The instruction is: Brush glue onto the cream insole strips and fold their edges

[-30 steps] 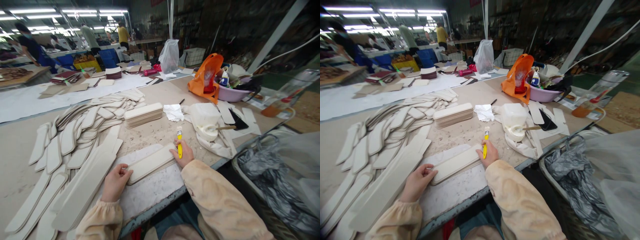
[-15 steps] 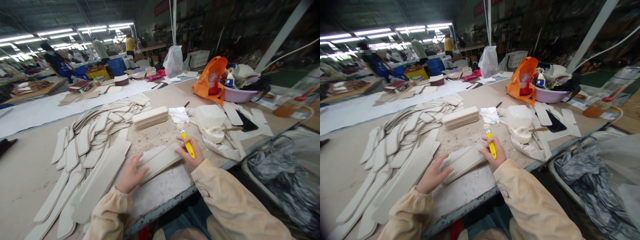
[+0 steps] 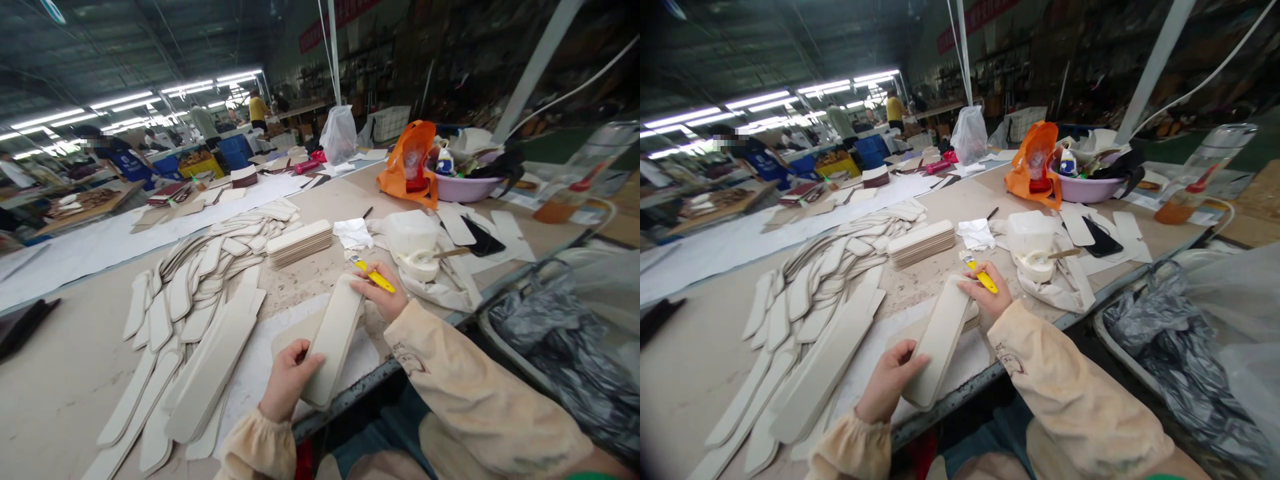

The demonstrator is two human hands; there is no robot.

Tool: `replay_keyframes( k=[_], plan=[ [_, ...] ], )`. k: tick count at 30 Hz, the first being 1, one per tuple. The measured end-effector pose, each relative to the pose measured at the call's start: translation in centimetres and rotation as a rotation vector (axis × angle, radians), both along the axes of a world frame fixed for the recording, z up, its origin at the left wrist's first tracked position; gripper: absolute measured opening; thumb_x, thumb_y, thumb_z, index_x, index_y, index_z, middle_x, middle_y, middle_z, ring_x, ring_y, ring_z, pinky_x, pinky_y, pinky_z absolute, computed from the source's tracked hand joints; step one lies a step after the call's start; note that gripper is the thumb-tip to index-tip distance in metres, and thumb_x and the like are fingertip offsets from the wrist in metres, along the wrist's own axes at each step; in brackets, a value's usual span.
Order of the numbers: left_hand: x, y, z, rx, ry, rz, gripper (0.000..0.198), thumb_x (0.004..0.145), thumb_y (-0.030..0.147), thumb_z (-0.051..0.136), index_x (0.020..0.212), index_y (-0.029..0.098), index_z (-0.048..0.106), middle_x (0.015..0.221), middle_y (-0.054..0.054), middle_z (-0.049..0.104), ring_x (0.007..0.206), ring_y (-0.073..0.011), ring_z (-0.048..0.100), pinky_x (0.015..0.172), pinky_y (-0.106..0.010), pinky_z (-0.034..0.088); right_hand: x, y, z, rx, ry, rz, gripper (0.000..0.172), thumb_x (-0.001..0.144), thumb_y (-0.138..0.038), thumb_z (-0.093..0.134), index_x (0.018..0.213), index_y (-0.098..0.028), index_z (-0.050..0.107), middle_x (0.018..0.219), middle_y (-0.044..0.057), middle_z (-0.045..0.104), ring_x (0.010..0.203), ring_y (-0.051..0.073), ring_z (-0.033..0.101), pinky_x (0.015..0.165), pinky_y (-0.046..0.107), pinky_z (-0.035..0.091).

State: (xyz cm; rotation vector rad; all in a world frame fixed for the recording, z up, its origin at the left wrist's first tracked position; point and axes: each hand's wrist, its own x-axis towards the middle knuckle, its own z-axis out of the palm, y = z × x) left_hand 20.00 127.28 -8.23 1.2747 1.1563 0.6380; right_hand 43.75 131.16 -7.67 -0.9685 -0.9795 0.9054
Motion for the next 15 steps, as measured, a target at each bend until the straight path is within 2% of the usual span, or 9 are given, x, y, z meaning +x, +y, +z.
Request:
replay_keyframes(
  k=[3, 7, 11, 15],
  plan=[
    [1.5, -2.7, -1.1, -0.078, -0.131, 0.115, 0.033, 0.064, 0.040, 0.070, 0.079, 0.014, 0.057, 0.070, 0.000, 0.061, 0.060, -0.0105, 0.050, 0.054, -0.021, 0.037, -0.4, -0.2, 0.1, -0.007, -0.068, -0.030, 0.039, 0.062, -0.036, 0.072, 0.081, -0.022, 0.041, 0.081, -0.001, 0.059, 0.070, 0.015, 0.057, 0.062, 0.028, 0.046],
    [3.4, -4.8, -2.4, -0.221, -0.302, 0.177, 0.033, 0.064, 0.038, 0.072, 0.079, 0.014, 0.054, 0.068, -0.001, 0.062, 0.057, -0.0101, 0.051, 0.053, -0.021, 0.037, -0.2, -0.5, -0.5, 0.023, -0.099, -0.034, 0.036, 0.062, -0.034, 0.071, 0.081, -0.022, 0.042, 0.080, -0.002, 0.059, 0.071, 0.015, 0.057, 0.064, 0.028, 0.047],
    [4.7, -5.5, -2.3, -0.326, -0.365, 0.191, 0.031, 0.063, 0.034, 0.073, 0.079, 0.013, 0.056, 0.068, -0.001, 0.063, 0.059, -0.0104, 0.054, 0.055, -0.021, 0.040, 0.8, -0.8, -1.4, 0.035, -0.107, -0.019, 0.033, 0.065, -0.030, 0.070, 0.083, -0.022, 0.042, 0.082, -0.002, 0.058, 0.072, 0.014, 0.055, 0.065, 0.027, 0.045],
    [5.3, -6.0, -1.8, -0.464, -0.482, 0.117, 0.037, 0.073, 0.039, 0.064, 0.096, 0.011, 0.061, 0.086, -0.009, 0.067, 0.078, -0.0182, 0.061, 0.070, -0.028, 0.047, 1.9, -0.9, -2.2, 0.074, -0.094, -0.011, 0.034, 0.065, -0.029, 0.070, 0.083, -0.022, 0.042, 0.080, -0.003, 0.057, 0.071, 0.012, 0.054, 0.065, 0.025, 0.042]
  ],
)
